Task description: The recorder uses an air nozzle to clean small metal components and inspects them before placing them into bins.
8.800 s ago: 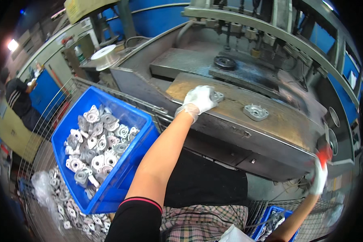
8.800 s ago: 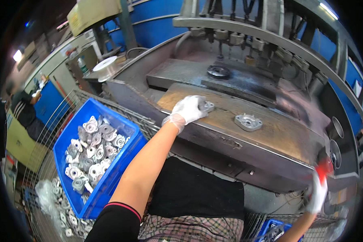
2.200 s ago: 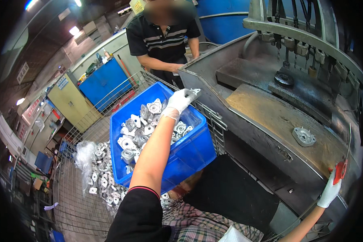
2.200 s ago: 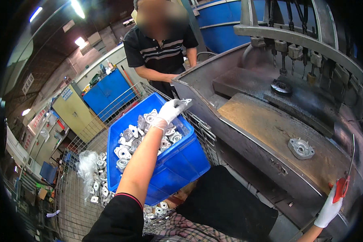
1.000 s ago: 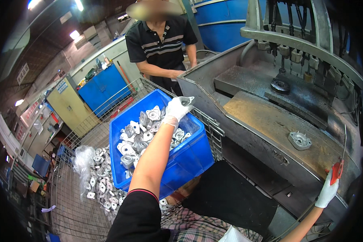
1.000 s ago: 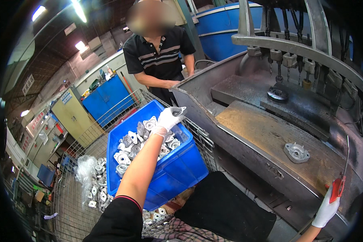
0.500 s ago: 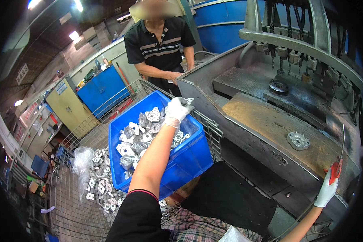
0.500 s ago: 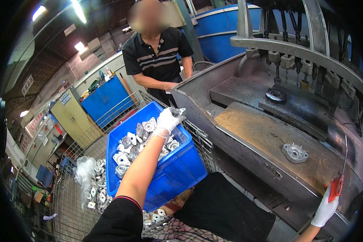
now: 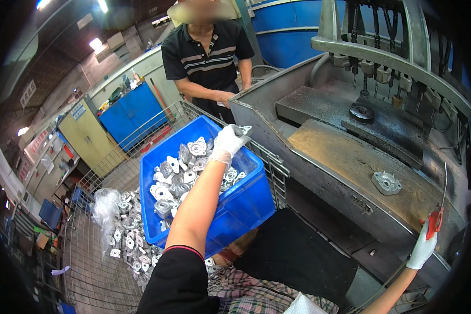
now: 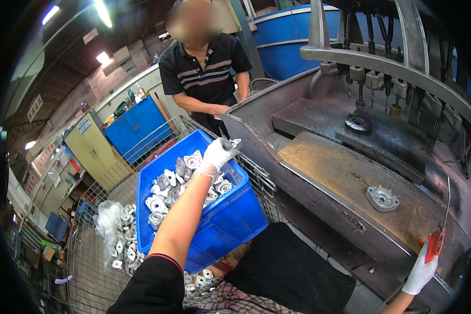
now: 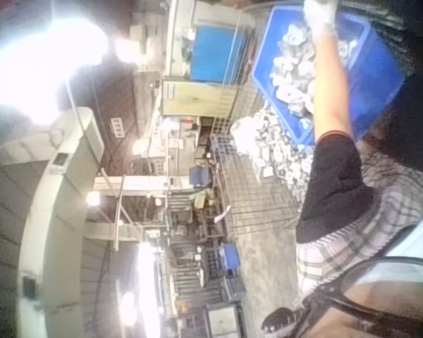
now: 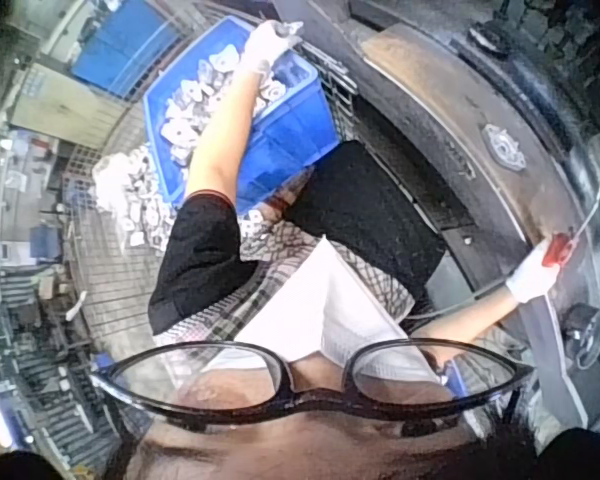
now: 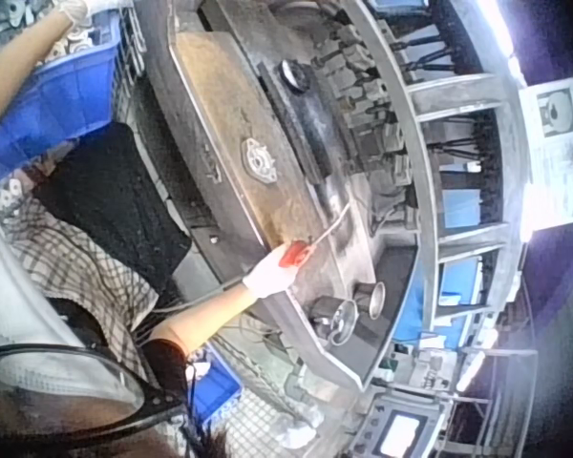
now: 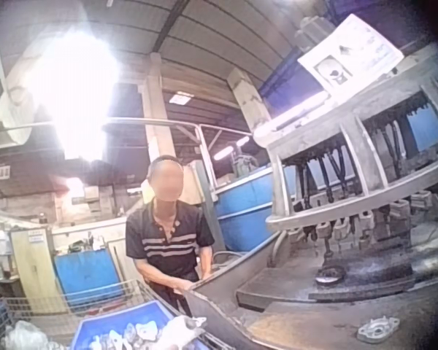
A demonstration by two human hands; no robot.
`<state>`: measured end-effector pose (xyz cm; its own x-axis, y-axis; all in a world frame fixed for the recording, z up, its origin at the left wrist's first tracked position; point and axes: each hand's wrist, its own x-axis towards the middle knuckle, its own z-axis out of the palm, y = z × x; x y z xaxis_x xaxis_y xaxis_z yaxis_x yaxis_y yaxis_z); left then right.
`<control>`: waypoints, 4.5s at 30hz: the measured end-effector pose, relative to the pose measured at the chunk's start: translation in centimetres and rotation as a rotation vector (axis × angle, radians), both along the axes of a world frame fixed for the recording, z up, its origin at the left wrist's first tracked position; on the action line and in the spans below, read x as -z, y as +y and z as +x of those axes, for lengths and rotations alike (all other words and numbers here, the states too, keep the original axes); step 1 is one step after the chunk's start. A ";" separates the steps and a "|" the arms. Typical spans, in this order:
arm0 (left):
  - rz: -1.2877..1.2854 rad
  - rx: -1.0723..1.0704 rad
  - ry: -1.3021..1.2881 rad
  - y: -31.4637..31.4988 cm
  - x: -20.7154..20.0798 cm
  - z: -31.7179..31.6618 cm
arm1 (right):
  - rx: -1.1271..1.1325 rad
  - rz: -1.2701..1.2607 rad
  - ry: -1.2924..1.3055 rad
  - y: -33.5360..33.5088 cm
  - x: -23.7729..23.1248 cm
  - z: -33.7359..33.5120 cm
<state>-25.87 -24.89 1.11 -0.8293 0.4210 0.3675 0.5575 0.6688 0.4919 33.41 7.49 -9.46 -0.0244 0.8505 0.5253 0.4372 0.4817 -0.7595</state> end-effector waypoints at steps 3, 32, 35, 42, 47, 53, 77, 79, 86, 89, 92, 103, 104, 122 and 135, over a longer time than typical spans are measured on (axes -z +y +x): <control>0.009 0.004 -0.004 0.0 0.0 0.0 | 0.010 0.009 -0.019 -0.4 -0.4 -0.2; 0.008 0.017 0.063 0.2 -0.2 1.0 | -0.016 0.024 0.015 -0.7 -0.7 -0.5; -0.034 0.036 0.085 0.1 -0.2 1.0 | -0.025 0.009 0.011 -0.5 -0.5 -0.4; -0.093 0.045 0.010 0.2 -0.2 0.3 | -0.010 -0.004 0.026 -1.5 -1.5 -0.9; -0.038 0.018 0.175 0.0 0.1 -1.8 | 0.029 -0.016 0.026 -2.5 -2.0 -1.2; 0.525 0.029 0.340 -1.5 -3.4 -2.0 | 0.123 0.042 0.008 -4.7 -4.8 -3.4; 0.077 0.540 0.392 35.9 -0.6 11.7 | 0.179 0.129 -0.098 -5.0 -4.9 -3.1; 0.052 0.420 0.478 37.7 0.8 10.4 | 0.212 0.206 -0.150 -4.9 -4.8 -3.1; 0.055 0.551 0.611 39.8 1.3 9.3 | 0.252 0.229 -0.114 -4.1 -2.9 -2.6; -0.004 0.556 0.561 39.1 0.5 10.5 | 0.240 0.166 -0.089 -4.2 -3.2 -2.9; -0.063 0.564 0.499 39.0 -0.2 10.8 | 0.220 0.172 -0.069 -4.3 -3.2 -3.0; 0.056 0.716 0.011 31.9 -2.6 20.2 | 0.231 0.115 -0.045 -4.2 -4.3 -3.5; -0.013 0.884 -0.090 30.4 -2.5 21.8 | 0.225 0.120 -0.022 -4.1 -4.2 -3.5; 0.221 1.184 -0.521 25.3 3.3 29.4 | 0.114 0.013 -0.080 -3.2 -2.8 -1.7; 0.569 1.193 -0.846 28.4 5.2 32.2 | 0.128 0.001 -0.034 -4.0 -4.5 -3.3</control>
<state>6.31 3.52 -4.11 -0.1714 0.9322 0.3187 0.0514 -0.3146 0.9478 30.15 3.46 -5.00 0.0661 0.8475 0.5267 0.5205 0.4211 -0.7428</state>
